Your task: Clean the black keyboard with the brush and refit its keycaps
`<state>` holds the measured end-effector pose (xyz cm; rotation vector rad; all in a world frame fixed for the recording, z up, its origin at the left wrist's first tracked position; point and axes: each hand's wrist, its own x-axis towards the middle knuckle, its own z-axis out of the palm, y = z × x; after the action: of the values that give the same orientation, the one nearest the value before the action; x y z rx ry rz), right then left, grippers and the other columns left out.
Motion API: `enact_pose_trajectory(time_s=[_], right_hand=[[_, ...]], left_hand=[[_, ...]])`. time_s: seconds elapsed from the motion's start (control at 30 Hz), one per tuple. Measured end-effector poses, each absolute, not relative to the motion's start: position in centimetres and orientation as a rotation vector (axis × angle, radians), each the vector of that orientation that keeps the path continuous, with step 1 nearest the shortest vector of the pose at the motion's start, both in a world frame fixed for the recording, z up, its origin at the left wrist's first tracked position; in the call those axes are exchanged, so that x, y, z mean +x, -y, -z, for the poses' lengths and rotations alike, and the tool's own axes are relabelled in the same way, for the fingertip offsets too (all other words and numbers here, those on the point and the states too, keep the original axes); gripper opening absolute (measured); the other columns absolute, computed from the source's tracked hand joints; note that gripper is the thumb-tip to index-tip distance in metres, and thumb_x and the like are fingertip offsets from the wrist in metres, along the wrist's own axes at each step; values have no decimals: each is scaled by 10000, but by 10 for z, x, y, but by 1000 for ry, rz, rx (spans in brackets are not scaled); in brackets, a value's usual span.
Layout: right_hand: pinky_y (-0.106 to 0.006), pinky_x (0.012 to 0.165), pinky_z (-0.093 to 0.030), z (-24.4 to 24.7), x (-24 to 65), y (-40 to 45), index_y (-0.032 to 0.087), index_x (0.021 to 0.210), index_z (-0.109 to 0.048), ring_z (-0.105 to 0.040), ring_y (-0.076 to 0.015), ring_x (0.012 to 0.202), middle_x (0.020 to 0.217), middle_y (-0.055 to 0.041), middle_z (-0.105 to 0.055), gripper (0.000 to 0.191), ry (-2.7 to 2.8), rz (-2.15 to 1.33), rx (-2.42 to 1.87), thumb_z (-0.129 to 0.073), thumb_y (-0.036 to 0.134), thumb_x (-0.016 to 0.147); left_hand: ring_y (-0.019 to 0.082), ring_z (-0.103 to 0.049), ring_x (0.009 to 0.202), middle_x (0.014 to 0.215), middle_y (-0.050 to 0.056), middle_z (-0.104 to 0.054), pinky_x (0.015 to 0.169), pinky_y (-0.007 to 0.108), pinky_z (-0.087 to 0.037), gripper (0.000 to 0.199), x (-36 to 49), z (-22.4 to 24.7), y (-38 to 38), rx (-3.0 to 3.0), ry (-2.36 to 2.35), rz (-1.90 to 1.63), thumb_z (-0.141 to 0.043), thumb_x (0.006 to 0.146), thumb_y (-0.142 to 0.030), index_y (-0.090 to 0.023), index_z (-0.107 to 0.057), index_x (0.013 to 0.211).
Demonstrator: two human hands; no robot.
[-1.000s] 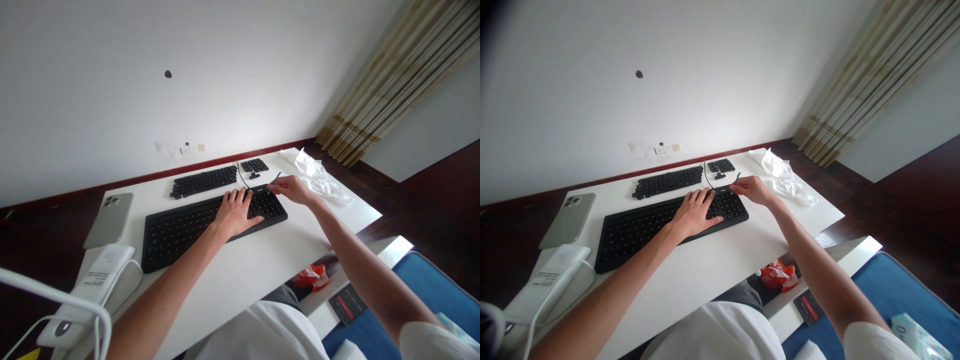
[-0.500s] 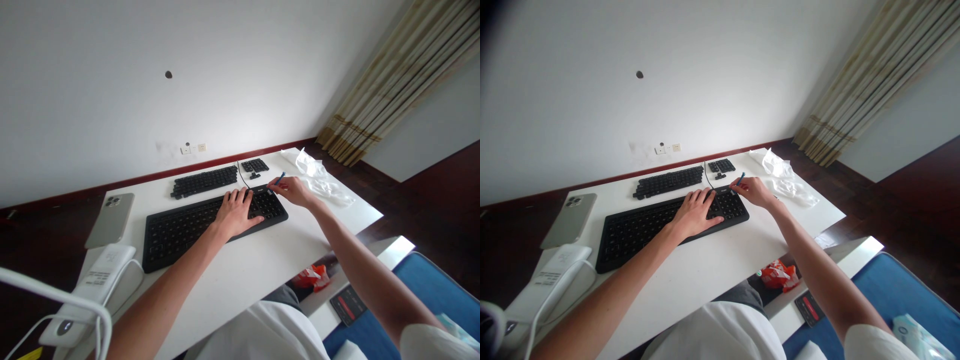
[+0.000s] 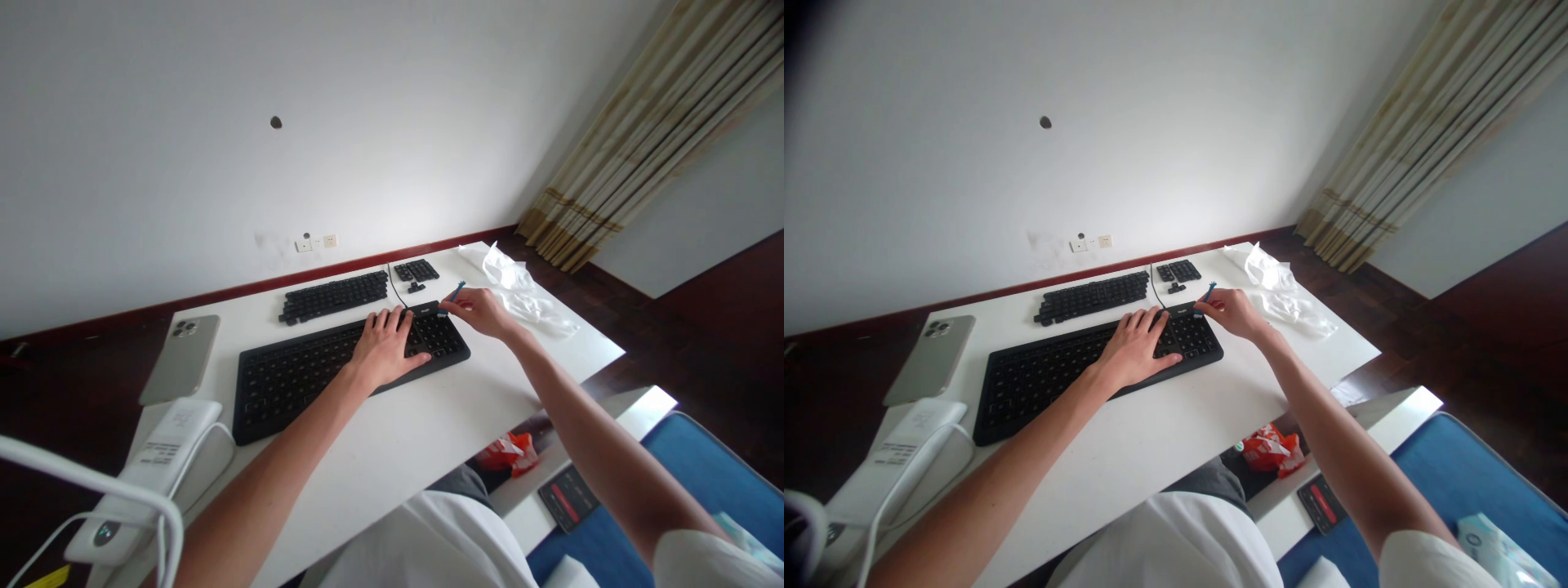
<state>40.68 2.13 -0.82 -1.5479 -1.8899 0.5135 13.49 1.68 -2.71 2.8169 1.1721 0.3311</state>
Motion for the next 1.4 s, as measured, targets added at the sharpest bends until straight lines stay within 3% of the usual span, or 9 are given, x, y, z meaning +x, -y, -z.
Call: enact_pose_trajectory(time_s=[0.13,0.4,0.6,1.4], right_hand=[[-413,890,-632,7,404,-22,226,1048,-828,-771,-263,911,1032,-63,-825,368,1910,-576,-1514,-669,541,946],[-377,798,-621,6,404,-22,212,988,-813,-763,-244,799,824,-44,-795,383,1844,-706,-1546,-701,572,918],[-367,751,-592,8,408,-20,204,895,-758,-717,-228,735,756,-49,-747,414,1767,-566,-1535,-656,602,942],[-369,750,-573,30,403,-2,189,933,-729,-689,-221,724,750,-51,-721,449,1605,-617,-1498,-649,631,939]], left_hand=[[398,-444,1429,1635,195,-451,1206,542,-329,863,135,27,-16,2823,-1176,-336,-492,981,-739,-116,-472,1577],[399,-448,1431,1640,198,-446,1212,541,-332,861,135,26,-16,2819,-1178,-335,-511,982,-727,-110,-468,1580],[402,-434,1448,1652,196,-432,1221,544,-323,872,135,26,-16,2821,-1175,-323,-497,985,-732,-103,-460,1587],[397,-448,1427,1638,187,-446,1213,547,-326,857,136,26,-16,2816,-1180,-330,-506,979,-727,-126,-460,1588]])
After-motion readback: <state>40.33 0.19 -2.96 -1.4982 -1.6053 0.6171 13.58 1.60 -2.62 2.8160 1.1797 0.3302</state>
